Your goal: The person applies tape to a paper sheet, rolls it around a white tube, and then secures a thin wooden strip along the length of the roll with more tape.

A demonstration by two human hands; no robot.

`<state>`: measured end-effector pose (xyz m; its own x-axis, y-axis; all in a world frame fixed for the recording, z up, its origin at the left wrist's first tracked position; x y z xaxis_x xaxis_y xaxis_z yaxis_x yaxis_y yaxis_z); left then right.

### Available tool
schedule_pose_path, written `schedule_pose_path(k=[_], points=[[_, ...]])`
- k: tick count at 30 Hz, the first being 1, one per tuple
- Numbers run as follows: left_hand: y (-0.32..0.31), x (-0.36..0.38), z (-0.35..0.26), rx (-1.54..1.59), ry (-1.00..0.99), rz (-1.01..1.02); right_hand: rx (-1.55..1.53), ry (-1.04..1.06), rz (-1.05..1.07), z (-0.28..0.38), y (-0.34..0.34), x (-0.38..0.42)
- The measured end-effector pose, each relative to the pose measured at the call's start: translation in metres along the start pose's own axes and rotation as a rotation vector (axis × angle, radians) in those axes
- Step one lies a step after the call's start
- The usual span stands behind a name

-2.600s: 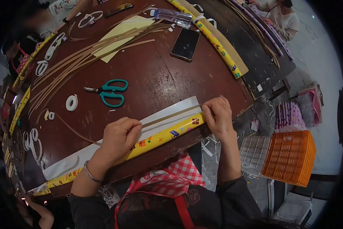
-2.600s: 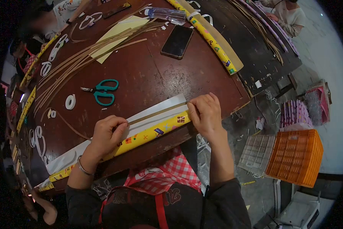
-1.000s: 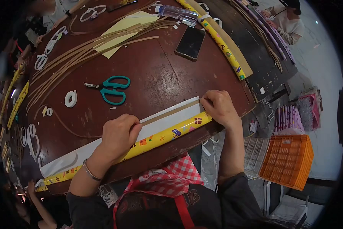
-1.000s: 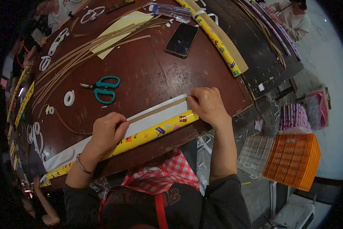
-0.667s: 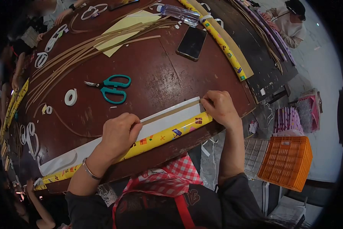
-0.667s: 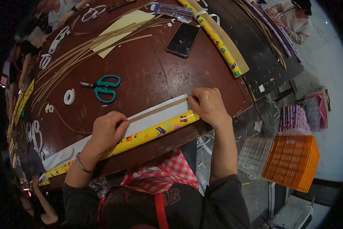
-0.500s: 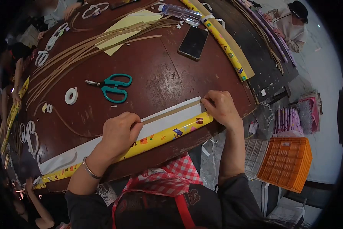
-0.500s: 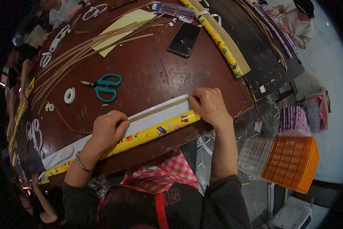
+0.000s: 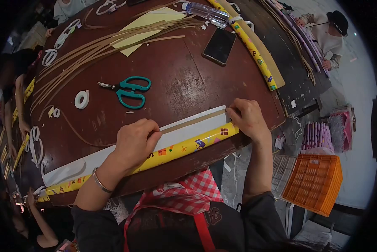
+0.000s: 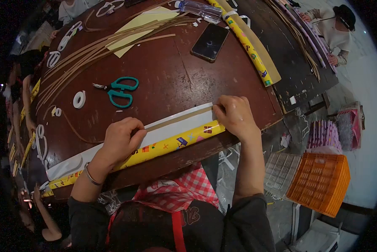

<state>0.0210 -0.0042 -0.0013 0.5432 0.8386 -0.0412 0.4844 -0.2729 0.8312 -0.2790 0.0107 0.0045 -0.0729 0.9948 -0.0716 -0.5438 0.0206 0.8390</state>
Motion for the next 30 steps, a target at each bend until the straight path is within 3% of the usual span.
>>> schedule_pose_path(k=[21,30], points=[[0.002,0.002,-0.001,0.018,0.018,0.001,0.007,-0.012,-0.018,0.001,0.003,-0.001],[0.0,0.0,0.002,0.029,0.009,0.021,0.426,0.055,0.002,0.019,-0.006,-0.001]])
Point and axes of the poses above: each hand's wrist, its own x-axis away from the middle knuckle, its own y-axis out of the back of the hand, z = x × y, the point moved 4 cm from there along -x, towards the middle knuckle, and after that the axes turned 2 degrees about -x, right-handed, at the moved point
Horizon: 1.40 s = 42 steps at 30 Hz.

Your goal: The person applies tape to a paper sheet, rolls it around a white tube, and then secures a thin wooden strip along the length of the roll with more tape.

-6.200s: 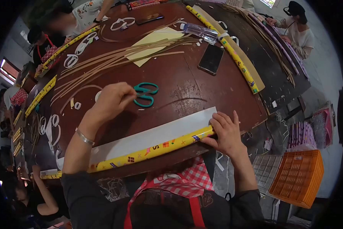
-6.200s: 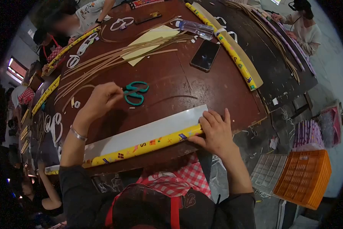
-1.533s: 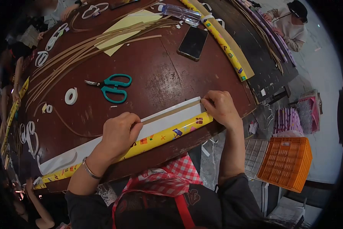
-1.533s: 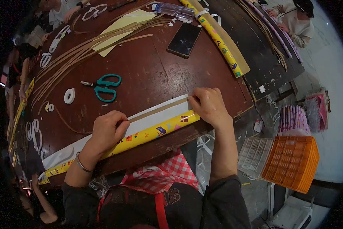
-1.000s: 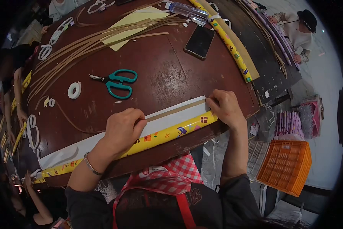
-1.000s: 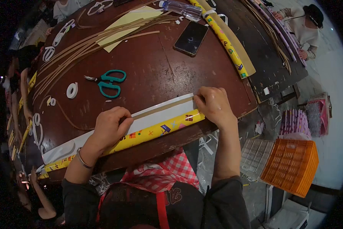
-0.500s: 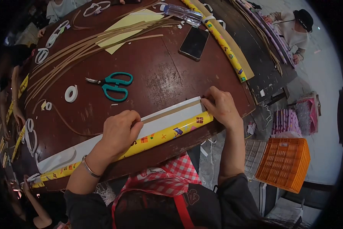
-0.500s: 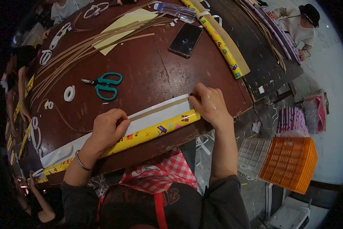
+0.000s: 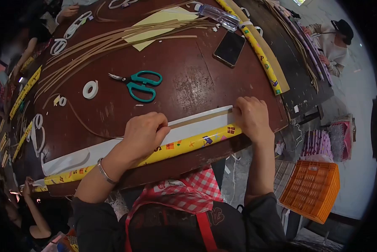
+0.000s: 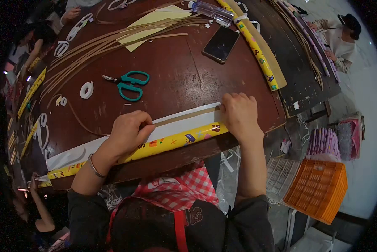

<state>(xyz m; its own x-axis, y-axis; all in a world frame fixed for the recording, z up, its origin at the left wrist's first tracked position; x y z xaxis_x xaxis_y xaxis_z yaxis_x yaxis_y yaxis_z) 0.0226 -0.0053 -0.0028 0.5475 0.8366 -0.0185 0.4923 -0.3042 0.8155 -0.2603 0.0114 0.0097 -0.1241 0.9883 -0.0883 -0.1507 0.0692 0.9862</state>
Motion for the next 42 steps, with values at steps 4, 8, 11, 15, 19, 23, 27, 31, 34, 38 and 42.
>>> schedule_pose_path(k=[4,8,11,15,19,23,27,31,34,38,42], points=[[-0.001,-0.001,0.003,0.012,0.009,0.011,0.088,0.05,-0.181,0.024,0.0,0.01],[0.0,-0.001,0.001,-0.018,0.019,0.01,-0.187,0.282,-0.228,0.056,-0.003,0.026],[-0.001,-0.001,0.002,-0.01,0.005,-0.008,-0.25,0.336,-0.163,0.074,-0.006,0.031],[-0.004,-0.002,0.005,-0.004,0.022,0.007,-0.228,0.349,-0.126,0.082,-0.009,0.034],[-0.003,-0.002,0.004,0.003,0.034,0.025,-0.187,0.359,-0.102,0.083,-0.009,0.035],[0.004,0.0,0.004,0.043,0.007,0.036,-0.175,0.35,-0.11,0.081,-0.012,0.037],[0.011,0.003,0.003,0.076,-0.01,0.088,-0.158,0.33,-0.086,0.081,-0.012,0.039],[0.012,0.008,0.007,0.072,-0.073,0.089,-0.162,0.313,-0.069,0.08,-0.013,0.04],[0.016,0.013,0.006,0.161,-0.061,0.076,-0.126,0.322,-0.075,0.08,-0.011,0.041],[0.019,0.017,0.008,0.166,-0.082,0.054,-0.153,0.291,-0.024,0.08,-0.013,0.041],[0.021,0.022,0.011,0.124,-0.241,0.041,-0.154,0.292,-0.028,0.079,-0.014,0.041]])
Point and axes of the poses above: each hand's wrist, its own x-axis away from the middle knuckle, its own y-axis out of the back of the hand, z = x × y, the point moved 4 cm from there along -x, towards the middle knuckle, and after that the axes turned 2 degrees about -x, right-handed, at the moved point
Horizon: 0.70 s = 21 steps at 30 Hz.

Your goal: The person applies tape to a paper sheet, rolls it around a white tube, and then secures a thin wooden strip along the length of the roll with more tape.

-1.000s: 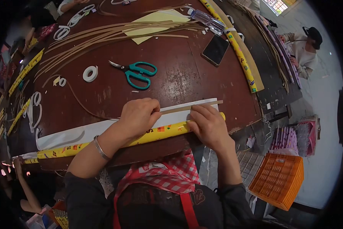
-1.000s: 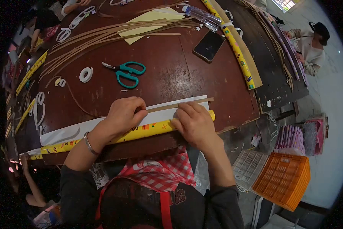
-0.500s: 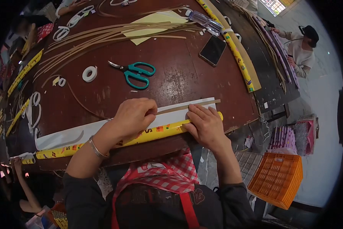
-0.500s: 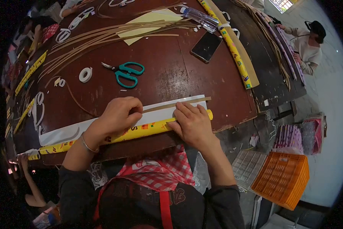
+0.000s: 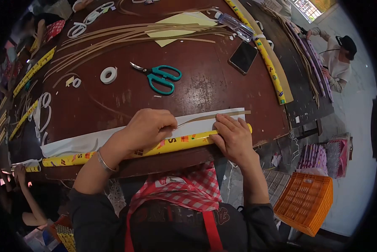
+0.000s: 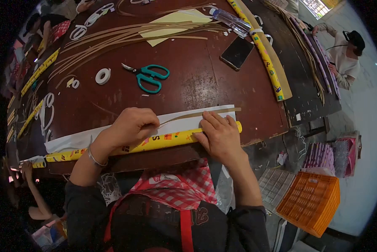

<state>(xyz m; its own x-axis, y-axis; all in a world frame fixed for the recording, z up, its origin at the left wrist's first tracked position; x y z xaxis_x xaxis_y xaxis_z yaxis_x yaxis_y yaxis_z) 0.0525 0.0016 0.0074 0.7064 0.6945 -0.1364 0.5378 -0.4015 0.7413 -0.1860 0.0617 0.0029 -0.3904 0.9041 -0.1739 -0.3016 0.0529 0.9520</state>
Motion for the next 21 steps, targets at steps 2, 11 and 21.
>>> schedule_pose_path(k=[2,11,21], points=[[0.005,0.003,0.0,-0.018,-0.063,-0.002,-0.007,0.004,-0.004,-0.001,-0.001,0.0],[0.051,0.062,0.012,-0.098,0.247,-0.069,0.0,0.018,-0.034,-0.001,-0.001,0.001],[0.084,0.142,0.025,-0.111,0.474,-0.246,-0.003,0.004,-0.03,-0.005,-0.004,0.003]])
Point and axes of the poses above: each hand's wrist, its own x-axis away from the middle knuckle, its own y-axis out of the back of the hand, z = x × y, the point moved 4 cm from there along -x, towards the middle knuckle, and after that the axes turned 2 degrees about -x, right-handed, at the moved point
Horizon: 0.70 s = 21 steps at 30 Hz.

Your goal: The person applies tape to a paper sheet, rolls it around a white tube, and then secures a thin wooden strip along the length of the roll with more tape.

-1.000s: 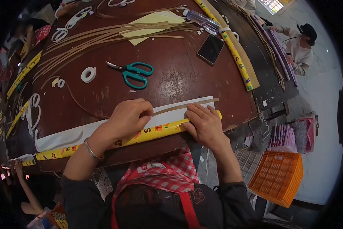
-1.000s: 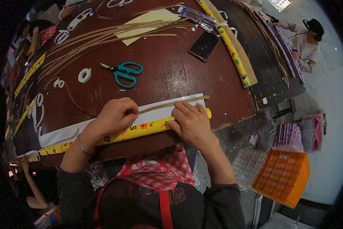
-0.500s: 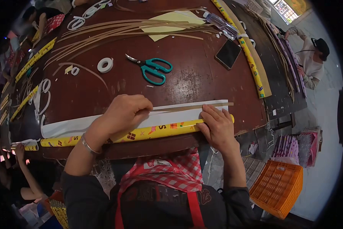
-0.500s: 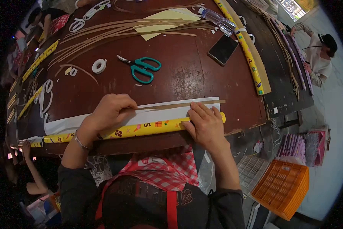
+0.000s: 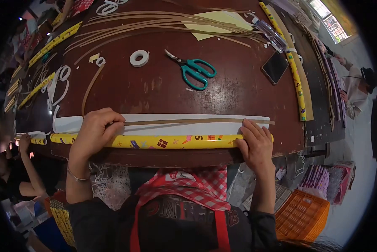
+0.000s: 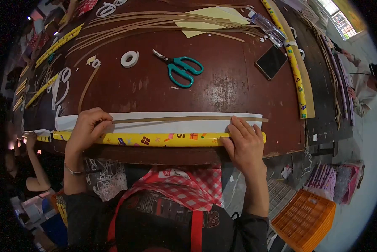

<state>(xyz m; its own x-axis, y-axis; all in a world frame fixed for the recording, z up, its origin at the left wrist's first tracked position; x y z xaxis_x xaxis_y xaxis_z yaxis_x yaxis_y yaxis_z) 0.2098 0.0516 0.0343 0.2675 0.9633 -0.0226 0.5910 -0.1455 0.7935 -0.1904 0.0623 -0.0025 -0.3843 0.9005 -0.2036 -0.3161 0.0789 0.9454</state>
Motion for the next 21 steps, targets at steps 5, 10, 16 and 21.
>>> schedule_pose_path(k=[5,10,16,21], points=[[-0.003,0.005,0.007,-0.06,0.083,0.004,0.026,0.014,0.019,0.0,0.001,0.0],[-0.004,-0.001,0.016,-0.07,0.107,-0.017,0.039,0.013,0.021,0.0,0.001,0.0],[0.003,-0.003,0.024,-0.084,0.209,-0.012,0.032,0.003,0.022,0.001,0.002,-0.001],[0.009,0.001,0.031,-0.119,0.229,0.003,0.039,-0.003,0.033,0.002,0.003,-0.002]])
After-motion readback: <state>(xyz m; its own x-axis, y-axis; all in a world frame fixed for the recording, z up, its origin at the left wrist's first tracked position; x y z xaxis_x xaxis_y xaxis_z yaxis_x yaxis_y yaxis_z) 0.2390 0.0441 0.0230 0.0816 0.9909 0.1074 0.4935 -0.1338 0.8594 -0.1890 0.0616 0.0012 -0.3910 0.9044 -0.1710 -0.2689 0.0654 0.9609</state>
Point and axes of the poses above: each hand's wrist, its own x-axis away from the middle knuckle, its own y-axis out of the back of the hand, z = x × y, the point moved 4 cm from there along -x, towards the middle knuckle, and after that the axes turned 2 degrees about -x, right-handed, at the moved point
